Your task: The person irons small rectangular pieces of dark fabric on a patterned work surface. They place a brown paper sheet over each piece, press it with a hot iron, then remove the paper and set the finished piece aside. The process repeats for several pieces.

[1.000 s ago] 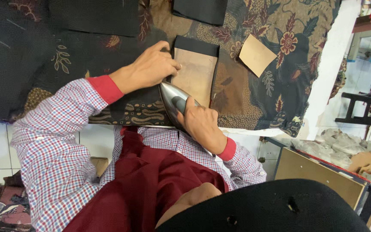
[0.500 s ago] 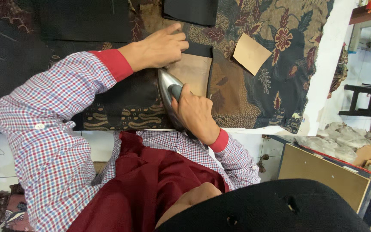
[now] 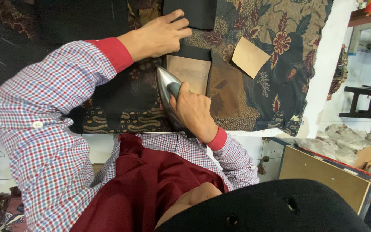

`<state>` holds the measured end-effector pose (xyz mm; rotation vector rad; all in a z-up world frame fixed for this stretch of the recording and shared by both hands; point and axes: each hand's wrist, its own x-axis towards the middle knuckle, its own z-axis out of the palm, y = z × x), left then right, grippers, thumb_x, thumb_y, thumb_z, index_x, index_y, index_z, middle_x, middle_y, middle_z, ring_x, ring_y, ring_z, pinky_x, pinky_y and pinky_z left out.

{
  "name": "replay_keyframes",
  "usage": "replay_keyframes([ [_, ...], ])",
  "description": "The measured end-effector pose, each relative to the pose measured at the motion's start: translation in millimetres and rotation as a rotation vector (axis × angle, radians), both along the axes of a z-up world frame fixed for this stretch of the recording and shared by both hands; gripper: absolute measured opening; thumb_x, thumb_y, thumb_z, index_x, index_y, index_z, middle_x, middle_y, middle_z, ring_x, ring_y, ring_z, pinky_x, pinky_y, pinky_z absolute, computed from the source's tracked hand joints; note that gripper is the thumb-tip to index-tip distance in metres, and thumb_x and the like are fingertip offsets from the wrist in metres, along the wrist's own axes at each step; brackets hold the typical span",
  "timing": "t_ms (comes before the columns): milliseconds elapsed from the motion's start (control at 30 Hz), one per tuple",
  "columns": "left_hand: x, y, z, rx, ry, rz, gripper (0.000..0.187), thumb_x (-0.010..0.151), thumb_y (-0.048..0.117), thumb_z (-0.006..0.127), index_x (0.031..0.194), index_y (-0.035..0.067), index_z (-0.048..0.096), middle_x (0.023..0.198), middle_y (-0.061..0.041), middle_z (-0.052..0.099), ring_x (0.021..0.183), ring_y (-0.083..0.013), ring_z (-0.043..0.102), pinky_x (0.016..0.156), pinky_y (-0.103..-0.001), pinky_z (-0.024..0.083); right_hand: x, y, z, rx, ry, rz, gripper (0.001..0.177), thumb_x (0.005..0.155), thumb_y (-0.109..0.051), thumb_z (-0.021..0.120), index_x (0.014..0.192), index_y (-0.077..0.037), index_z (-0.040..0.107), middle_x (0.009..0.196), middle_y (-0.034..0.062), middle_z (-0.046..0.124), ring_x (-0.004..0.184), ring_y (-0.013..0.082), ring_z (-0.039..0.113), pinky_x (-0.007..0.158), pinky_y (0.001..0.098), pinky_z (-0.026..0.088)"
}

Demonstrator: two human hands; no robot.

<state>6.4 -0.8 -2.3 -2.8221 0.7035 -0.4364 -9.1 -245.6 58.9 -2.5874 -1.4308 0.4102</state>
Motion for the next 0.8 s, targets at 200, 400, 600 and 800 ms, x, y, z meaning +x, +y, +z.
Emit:
replay_keyframes([
  [200, 18.1, -7.7, -11.5, 0.089, -0.065, -0.059, 0.012, 0.069, 0.026, 0.068, 0.07, 0.019, 0.077, 0.119, 0.002, 0.065, 0.126, -0.0215, 0.053, 0.124, -0.044, 0.024, 8.3, 13.4, -7.4, -0.032, -0.057, -0.022, 0.037, 0.095, -0.037, 0.065, 0.092, -0.002, 0.051, 0.057, 0.0179, 0.066, 0.048, 0.0376, 0.066, 0.045, 0.0507, 0.048],
  [400, 25.1, -0.4, -7.4, 0.053, -0.094, -0.066, 0.011, 0.075, 0.025, 0.068, 0.072, 0.02, 0.077, 0.113, 0.003, 0.064, 0.124, -0.0195, 0.054, 0.125, -0.043, 0.027, 21.0, 28.5, -17.8, 0.013, -0.095, -0.049, 0.037, 0.097, -0.038, 0.064, 0.092, -0.003, 0.051, 0.059, 0.0174, 0.066, 0.049, 0.0368, 0.066, 0.046, 0.0503, 0.049],
  [600, -4.2, 9.5, 16.6, -0.175, -0.166, 0.224, 0.015, 0.084, 0.017, 0.067, 0.093, 0.006, 0.072, 0.11, -0.007, 0.061, 0.117, -0.0228, 0.055, 0.11, -0.036, 0.041, 34.6, 42.7, -24.1, 0.034, -0.175, -0.068, 0.037, 0.096, -0.037, 0.063, 0.094, -0.002, 0.052, 0.058, 0.0147, 0.067, 0.048, 0.035, 0.067, 0.044, 0.049, 0.048],
  [800, -80.0, -44.9, 16.0, -0.446, 0.231, 0.463, 0.017, 0.075, 0.002, 0.066, 0.092, 0.002, 0.069, 0.101, -0.014, 0.059, 0.094, -0.0303, 0.057, 0.079, -0.042, 0.046, 46.7, 43.1, -26.1, 0.032, -0.171, -0.055, 0.038, 0.098, -0.039, 0.064, 0.093, -0.003, 0.052, 0.059, 0.0145, 0.067, 0.05, 0.0331, 0.067, 0.045, 0.0458, 0.05],
])
